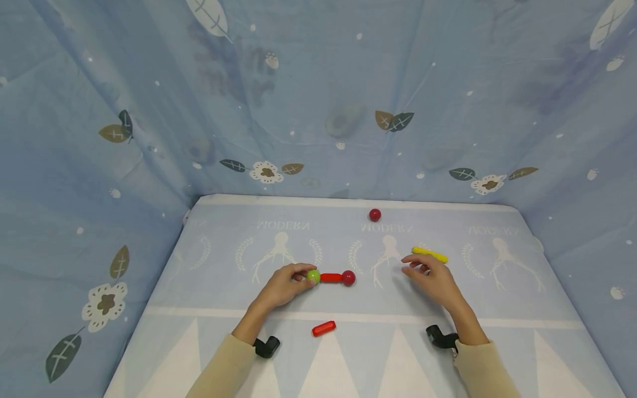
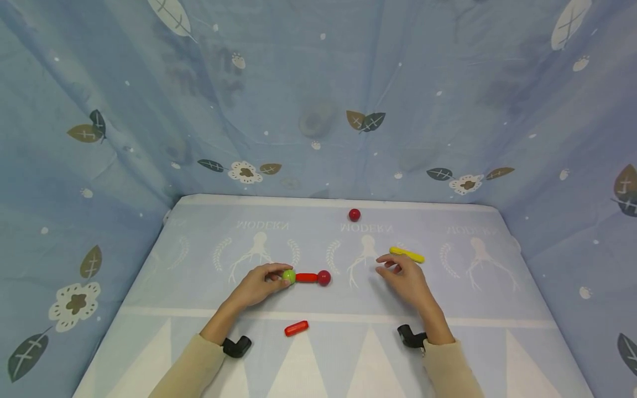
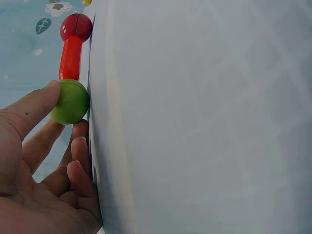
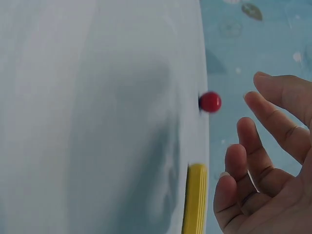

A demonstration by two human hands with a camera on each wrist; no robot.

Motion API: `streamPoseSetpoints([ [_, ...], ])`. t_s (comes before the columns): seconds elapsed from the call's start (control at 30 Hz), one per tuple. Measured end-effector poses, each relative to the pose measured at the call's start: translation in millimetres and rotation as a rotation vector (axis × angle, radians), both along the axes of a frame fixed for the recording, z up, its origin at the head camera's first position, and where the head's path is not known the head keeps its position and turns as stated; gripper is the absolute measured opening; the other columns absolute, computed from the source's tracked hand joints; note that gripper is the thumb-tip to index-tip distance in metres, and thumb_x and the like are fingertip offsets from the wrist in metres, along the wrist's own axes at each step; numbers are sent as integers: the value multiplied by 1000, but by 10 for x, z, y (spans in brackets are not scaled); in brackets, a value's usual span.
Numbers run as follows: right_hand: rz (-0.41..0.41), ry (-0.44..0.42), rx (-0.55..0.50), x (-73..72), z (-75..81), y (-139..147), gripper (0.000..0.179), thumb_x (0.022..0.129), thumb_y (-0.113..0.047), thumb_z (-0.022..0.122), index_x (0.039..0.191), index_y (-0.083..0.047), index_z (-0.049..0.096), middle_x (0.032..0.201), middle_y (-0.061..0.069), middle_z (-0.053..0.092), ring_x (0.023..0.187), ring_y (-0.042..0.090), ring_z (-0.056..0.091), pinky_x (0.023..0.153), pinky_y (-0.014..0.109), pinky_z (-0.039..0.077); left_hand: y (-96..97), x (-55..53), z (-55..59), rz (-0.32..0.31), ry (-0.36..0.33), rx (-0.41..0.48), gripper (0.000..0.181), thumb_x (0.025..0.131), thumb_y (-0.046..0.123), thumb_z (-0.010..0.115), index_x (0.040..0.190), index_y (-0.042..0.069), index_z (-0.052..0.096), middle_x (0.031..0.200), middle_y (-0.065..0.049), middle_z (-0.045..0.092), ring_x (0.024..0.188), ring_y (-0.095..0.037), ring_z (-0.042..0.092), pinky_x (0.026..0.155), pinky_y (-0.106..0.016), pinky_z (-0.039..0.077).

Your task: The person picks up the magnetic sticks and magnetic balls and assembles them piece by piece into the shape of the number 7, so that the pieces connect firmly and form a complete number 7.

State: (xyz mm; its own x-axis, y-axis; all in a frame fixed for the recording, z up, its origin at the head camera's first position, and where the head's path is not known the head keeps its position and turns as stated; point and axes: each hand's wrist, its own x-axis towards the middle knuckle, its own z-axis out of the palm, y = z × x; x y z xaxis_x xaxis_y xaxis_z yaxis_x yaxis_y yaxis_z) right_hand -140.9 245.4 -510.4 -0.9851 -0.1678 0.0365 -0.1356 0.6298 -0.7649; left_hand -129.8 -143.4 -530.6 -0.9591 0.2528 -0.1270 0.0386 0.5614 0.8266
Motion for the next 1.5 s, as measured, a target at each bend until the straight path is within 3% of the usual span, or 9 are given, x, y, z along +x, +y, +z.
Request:
streamPoseSetpoints([
  [0.23, -92, 60, 14, -134, 14, 249, 28, 96, -23, 71, 119, -7, 70, 110, 14, 62, 93, 27, 57, 77, 40, 46, 2, 4, 3, 1, -3, -6, 32, 91, 29, 76, 122, 23, 73, 103, 3, 66, 91, -15, 57, 74, -35, 46],
  [0.5, -214, 143, 63, -288, -75, 384, 27, 92, -10, 73, 117, 1, 70, 117, 32, 60, 102, 51, 58, 85, 60, 45, 0, 16, 4, 0, -5, -6, 33, 91, 30, 75, 123, 23, 72, 104, 3, 66, 92, -15, 58, 75, -34, 47],
  [0.77, -189, 57, 140, -374, -173, 429, 33, 92, -9, 70, 123, 2, 67, 128, 33, 57, 121, 53, 48, 96, 67, 36, -4, 18, -4, -11, -15, 1, 34, 92, 30, 75, 124, 23, 72, 105, 3, 66, 92, -15, 56, 75, -34, 46],
  [0.9, -161, 67, 166, -401, -201, 431, 31, 91, -8, 71, 120, 3, 69, 123, 30, 62, 119, 51, 50, 98, 67, 31, 0, 16, 4, -10, -16, 5, 33, 92, 29, 75, 124, 22, 72, 105, 4, 65, 92, -15, 56, 74, -34, 46],
  [1.03, -139, 92, 188, -413, -218, 431, 28, 89, -4, 71, 116, 5, 71, 116, 30, 65, 112, 50, 52, 92, 65, 27, 1, 18, 11, -7, -20, 4, 34, 91, 29, 75, 124, 22, 72, 105, 4, 66, 93, -15, 56, 75, -35, 46],
  [1.2, -144, 96, 201, -416, -221, 419, 27, 88, -2, 70, 115, 5, 71, 113, 30, 65, 107, 48, 54, 89, 62, 29, -4, 20, 11, -11, -15, -2, 34, 92, 30, 75, 125, 22, 72, 106, 3, 66, 93, -15, 57, 75, -35, 46],
  [1.5, -194, 23, 190, -392, -162, 389, 30, 91, -8, 70, 119, 1, 69, 113, 28, 62, 104, 46, 55, 87, 61, 39, -5, 17, 1, -5, -11, 0, 34, 92, 30, 75, 125, 21, 72, 106, 2, 66, 94, -15, 57, 77, -35, 47],
])
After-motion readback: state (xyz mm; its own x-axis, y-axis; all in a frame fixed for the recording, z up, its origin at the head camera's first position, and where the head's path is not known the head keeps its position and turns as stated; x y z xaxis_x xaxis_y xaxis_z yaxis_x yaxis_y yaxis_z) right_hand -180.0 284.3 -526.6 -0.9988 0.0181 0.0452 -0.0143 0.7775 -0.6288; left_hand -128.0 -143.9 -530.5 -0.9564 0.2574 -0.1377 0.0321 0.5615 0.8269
